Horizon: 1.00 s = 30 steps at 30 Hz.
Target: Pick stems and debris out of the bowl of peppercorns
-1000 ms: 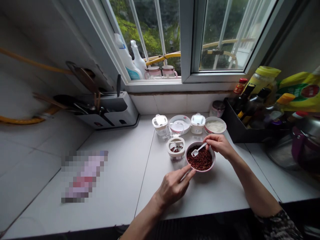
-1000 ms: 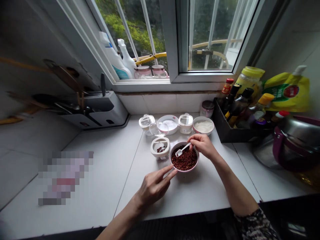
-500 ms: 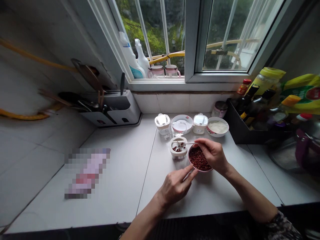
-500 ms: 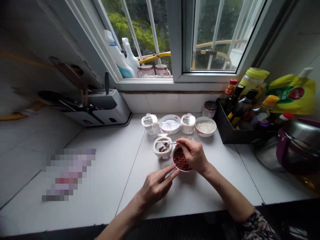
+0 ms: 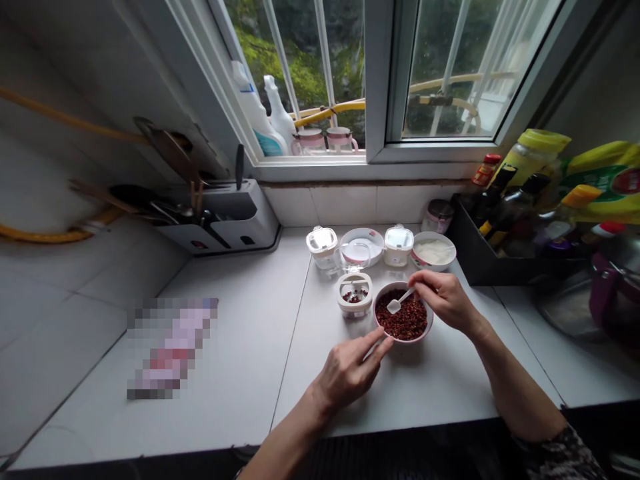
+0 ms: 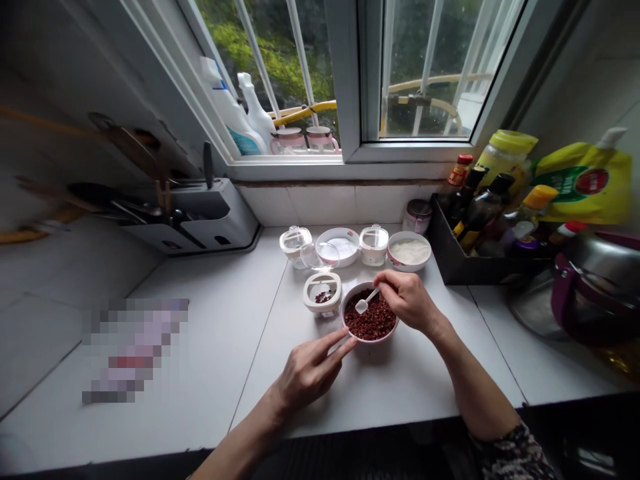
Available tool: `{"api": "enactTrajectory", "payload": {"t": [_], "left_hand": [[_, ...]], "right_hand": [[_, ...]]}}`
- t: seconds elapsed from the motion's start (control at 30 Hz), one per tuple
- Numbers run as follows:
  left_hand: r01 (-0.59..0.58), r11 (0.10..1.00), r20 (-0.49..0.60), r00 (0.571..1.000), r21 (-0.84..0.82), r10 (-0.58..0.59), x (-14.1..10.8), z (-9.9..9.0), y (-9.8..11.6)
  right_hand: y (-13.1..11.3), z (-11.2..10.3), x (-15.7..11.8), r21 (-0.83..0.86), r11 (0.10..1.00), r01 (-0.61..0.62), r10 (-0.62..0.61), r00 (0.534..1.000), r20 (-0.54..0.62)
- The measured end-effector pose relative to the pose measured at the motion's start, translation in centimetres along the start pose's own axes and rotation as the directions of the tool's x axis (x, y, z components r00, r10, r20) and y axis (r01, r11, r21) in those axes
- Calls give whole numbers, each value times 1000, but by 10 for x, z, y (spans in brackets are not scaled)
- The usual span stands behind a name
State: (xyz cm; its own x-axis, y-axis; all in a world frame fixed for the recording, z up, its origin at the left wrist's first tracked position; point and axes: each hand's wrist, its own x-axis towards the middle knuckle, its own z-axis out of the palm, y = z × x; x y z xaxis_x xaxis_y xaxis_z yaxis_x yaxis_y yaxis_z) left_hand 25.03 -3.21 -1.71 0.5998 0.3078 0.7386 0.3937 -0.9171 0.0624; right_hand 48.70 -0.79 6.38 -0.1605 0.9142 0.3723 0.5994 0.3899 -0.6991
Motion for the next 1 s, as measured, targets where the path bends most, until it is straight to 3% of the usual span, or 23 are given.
{"api": "enactTrajectory", "payload": {"t": [0.2, 0.37, 0.63, 1.0], "left_hand": [[-10, 1000, -2, 1000, 1, 10, -2, 2, -1], [-15, 1000, -2, 1000, -5, 15, -2, 2, -1], [-2, 1000, 13, 1000, -6, 2, -1, 0, -1], [-5, 1000, 16, 1000, -6, 5, -4, 2, -1]], "right_hand": [[0, 5, -1, -12, 994, -113, 113, 983, 143], [6, 7, -1, 63, 978, -197, 189, 975, 116], [8, 2, 1, 71, 971, -226, 220, 972, 88], [11, 2, 2, 43, 981, -191, 188, 980, 63]]}}
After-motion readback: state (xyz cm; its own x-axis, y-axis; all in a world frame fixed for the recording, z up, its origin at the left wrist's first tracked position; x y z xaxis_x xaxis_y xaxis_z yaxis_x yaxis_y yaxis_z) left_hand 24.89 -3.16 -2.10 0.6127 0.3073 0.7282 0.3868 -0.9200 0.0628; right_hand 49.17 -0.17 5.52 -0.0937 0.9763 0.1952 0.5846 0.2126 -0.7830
